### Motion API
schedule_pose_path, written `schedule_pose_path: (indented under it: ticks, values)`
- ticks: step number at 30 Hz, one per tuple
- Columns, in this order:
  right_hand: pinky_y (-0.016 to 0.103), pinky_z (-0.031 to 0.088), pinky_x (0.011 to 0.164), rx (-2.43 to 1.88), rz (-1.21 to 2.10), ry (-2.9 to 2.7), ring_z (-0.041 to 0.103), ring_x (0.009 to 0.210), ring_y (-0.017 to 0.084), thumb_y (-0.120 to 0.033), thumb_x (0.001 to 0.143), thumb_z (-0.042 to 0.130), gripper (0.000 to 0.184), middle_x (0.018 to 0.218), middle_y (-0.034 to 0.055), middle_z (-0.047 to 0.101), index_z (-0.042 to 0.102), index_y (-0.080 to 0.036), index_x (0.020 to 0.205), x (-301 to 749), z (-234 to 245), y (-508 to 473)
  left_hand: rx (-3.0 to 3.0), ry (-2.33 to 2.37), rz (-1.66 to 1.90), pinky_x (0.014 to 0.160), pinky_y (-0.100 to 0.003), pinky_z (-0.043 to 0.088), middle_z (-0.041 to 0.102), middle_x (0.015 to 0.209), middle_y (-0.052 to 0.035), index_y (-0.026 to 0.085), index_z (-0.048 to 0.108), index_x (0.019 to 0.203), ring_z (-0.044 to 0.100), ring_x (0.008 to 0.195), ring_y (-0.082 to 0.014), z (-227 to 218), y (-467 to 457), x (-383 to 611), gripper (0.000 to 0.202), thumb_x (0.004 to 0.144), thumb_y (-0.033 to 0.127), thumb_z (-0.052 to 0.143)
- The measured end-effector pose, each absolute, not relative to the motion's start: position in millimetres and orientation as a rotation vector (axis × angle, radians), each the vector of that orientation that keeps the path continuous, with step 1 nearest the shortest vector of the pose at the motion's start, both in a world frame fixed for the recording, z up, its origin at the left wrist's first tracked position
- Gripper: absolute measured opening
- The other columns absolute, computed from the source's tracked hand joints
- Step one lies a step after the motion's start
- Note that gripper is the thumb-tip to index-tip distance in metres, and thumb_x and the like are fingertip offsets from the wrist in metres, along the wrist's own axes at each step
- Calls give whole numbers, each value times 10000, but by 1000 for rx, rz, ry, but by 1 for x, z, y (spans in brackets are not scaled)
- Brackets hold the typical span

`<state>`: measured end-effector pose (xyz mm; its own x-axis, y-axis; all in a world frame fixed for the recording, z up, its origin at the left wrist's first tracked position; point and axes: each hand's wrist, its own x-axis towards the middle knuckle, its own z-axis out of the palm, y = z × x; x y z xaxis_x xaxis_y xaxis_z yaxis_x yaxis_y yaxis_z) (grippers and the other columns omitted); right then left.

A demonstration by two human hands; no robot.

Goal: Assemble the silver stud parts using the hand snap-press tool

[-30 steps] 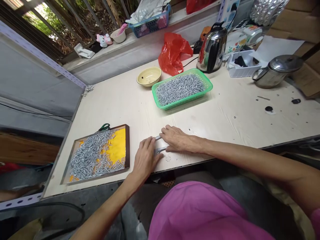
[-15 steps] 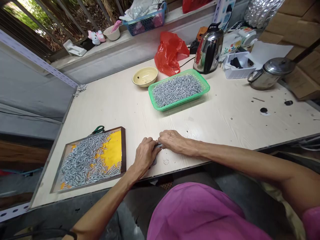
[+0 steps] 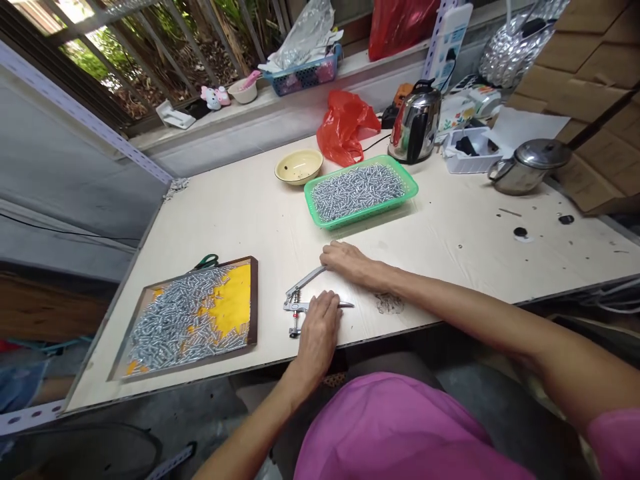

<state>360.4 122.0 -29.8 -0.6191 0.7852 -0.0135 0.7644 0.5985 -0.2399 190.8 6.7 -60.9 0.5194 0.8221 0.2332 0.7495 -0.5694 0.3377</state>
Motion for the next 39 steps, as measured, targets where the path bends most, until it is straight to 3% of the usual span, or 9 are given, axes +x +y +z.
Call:
schedule_pose_path:
  ticks: [5, 10, 15, 17, 19, 23, 27, 32, 39]
  values:
    - [354, 351, 715, -1245, 166, -2794, 461, 948, 242, -119, 891, 457, 193, 983, 107, 601, 641, -174, 899, 324, -22, 118, 2526, 1344, 584, 1048, -491, 396, 586, 1230, -138, 162, 503, 1228, 515, 1201, -256, -69, 6, 200, 330, 921, 150, 382]
    - [340, 352, 655, -618, 209, -2982, 450, 907, 226, -140, 822, 585, 154, 910, 65, 600, 640, -200, 691, 274, -13, 85, 2608, 1272, 691, 714, -362, 550, 684, 896, -113, 146, 597, 1050, 657, 810, -227, -69, -5, 195, 302, 880, 84, 355]
    - [340, 353, 689, -388, 179, -2956, 451, 896, 218, -124, 792, 601, 148, 868, 78, 586, 608, -168, 651, 261, -26, 78, 2748, 776, 837, 633, -230, 502, 688, 825, -46, 161, 581, 1100, 626, 688, -125, -28, -35, 173, 248, 864, 145, 506]
    - [322, 360, 692, -377, 276, -2888, 463, 857, 196, -129, 807, 586, 135, 832, 65, 585, 592, -159, 676, 261, -31, 78, 2742, 1063, 1094, 614, -233, 476, 668, 759, -23, 187, 596, 1060, 604, 662, -122, -9, -25, 150, 212, 870, 157, 506]
    - [290, 373, 681, -435, 460, -2757, 477, 789, 164, -151, 833, 561, 82, 813, 47, 588, 588, -154, 755, 263, -30, 79, 2478, 1773, 1342, 644, -250, 460, 641, 761, -24, 201, 621, 977, 590, 697, -135, 4, 2, 119, 164, 887, 171, 488]
    - [230, 385, 613, -729, 630, -2364, 485, 674, 111, -124, 863, 485, 81, 783, 22, 575, 563, -142, 852, 280, -2, 93, 2071, 2487, 856, 675, -290, 442, 623, 854, -54, 180, 670, 942, 573, 785, -186, 2, 68, 52, 236, 898, 305, 475]
    - [264, 419, 683, -1027, 241, -2133, 518, 754, 136, -109, 889, 462, 121, 846, 54, 576, 580, -131, 910, 324, 47, 128, 2141, 2544, 286, 731, -323, 425, 611, 911, -83, 168, 683, 981, 540, 900, -244, -22, 100, 11, 264, 882, 296, 474]
    - [360, 440, 761, -1327, -225, -2075, 526, 937, 234, -187, 875, 562, 132, 1024, 110, 582, 635, -166, 983, 370, 73, 153, 2198, 2496, 73, 702, -298, 405, 596, 928, -83, 185, 672, 946, 534, 924, -236, -32, 111, 0, 256, 894, 277, 438]
    - [315, 473, 784, -1192, 268, -2269, 567, 888, 182, -211, 880, 574, 129, 939, 72, 603, 664, -168, 962, 342, 34, 112, 2190, 2388, -10, 655, -275, 392, 606, 943, -83, 165, 652, 954, 569, 829, -198, -19, 116, 1, 256, 890, 260, 423]
